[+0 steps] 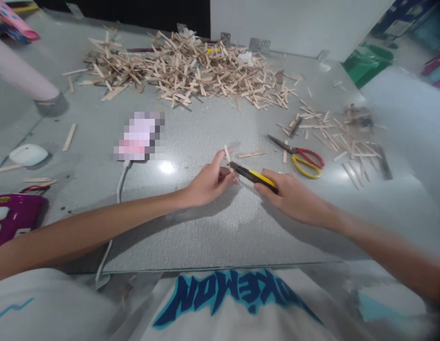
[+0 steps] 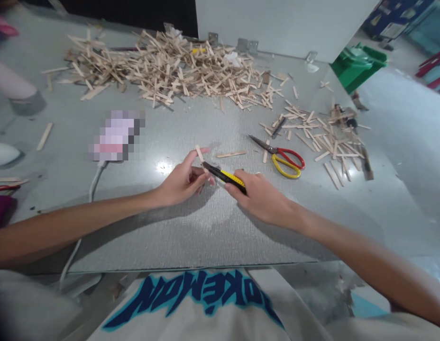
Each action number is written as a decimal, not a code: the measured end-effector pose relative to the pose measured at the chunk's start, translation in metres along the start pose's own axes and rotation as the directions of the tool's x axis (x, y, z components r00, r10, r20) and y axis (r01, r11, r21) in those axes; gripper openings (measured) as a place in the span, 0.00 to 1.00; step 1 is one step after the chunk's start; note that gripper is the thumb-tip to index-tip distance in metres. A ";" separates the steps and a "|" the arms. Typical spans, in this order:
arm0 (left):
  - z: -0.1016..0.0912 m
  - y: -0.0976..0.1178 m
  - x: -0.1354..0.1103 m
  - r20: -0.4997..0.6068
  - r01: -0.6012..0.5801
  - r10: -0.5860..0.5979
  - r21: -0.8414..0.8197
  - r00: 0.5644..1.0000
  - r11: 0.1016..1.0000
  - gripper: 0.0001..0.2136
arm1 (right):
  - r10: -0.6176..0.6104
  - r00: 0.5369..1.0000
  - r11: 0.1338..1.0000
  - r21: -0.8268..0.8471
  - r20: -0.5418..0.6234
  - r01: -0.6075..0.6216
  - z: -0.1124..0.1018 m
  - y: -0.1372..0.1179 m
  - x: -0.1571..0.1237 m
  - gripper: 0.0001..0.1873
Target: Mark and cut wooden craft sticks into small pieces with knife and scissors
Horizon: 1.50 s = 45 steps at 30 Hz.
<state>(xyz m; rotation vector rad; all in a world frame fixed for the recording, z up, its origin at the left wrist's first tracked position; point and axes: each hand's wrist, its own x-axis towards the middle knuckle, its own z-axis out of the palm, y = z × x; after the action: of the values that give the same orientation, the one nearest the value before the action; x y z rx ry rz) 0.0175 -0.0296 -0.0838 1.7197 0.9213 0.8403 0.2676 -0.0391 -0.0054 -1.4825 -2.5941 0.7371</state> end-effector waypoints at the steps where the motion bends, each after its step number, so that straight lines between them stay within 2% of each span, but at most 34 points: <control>1: 0.000 -0.001 0.000 0.012 -0.014 0.013 0.014 1.000 1.000 0.27 | -0.006 1.000 1.000 0.005 0.008 0.006 -0.001 -0.001 0.001 0.16; 9: -0.001 0.001 -0.004 0.012 -0.031 0.030 0.161 0.999 0.987 0.24 | -0.023 0.997 0.999 0.045 0.076 0.020 -0.029 -0.005 0.011 0.21; 15: -0.001 -0.001 -0.004 0.014 -0.044 0.042 0.169 0.999 0.985 0.23 | -0.022 0.993 0.997 0.072 0.115 0.014 -0.047 -0.001 0.018 0.24; 22: 0.000 -0.006 -0.002 0.005 -0.028 0.028 -0.078 1.000 0.997 0.12 | -0.012 1.000 0.998 0.067 -0.024 0.014 -0.027 -0.007 0.008 0.20; 26: -0.003 -0.004 0.002 0.038 -0.047 0.056 -0.196 0.998 0.979 0.12 | -0.018 1.000 0.996 0.090 -0.008 0.018 -0.019 -0.005 0.000 0.19; 29: -0.009 -0.002 0.006 0.124 -0.019 0.061 -0.311 0.990 0.950 0.15 | -0.005 1.000 0.995 0.100 0.013 0.004 -0.020 -0.001 -0.004 0.19; 31: -0.013 -0.001 0.007 0.207 0.025 0.044 -0.320 0.977 0.947 0.17 | -0.010 0.999 0.994 0.105 0.035 0.007 -0.022 0.002 -0.005 0.20; 36: -0.018 0.001 0.007 0.333 0.077 0.024 -0.286 0.943 0.955 0.14 | -0.035 0.995 0.990 0.138 0.092 0.022 -0.029 0.014 -0.006 0.24; 41: -0.015 0.001 0.008 0.360 0.087 0.022 -0.283 0.933 0.955 0.13 | -0.045 0.988 0.991 0.129 0.145 0.026 -0.041 0.024 -0.007 0.26; 45: -0.012 -0.002 0.009 0.349 0.067 0.046 -0.305 0.936 0.950 0.13 | -0.022 0.986 0.993 0.120 0.166 0.002 -0.045 0.015 -0.003 0.27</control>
<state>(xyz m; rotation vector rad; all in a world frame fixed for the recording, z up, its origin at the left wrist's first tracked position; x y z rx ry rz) 0.0115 -0.0166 -0.0809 1.5176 0.5220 0.6043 0.2942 -0.0179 0.0282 -1.4279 -2.6195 1.0381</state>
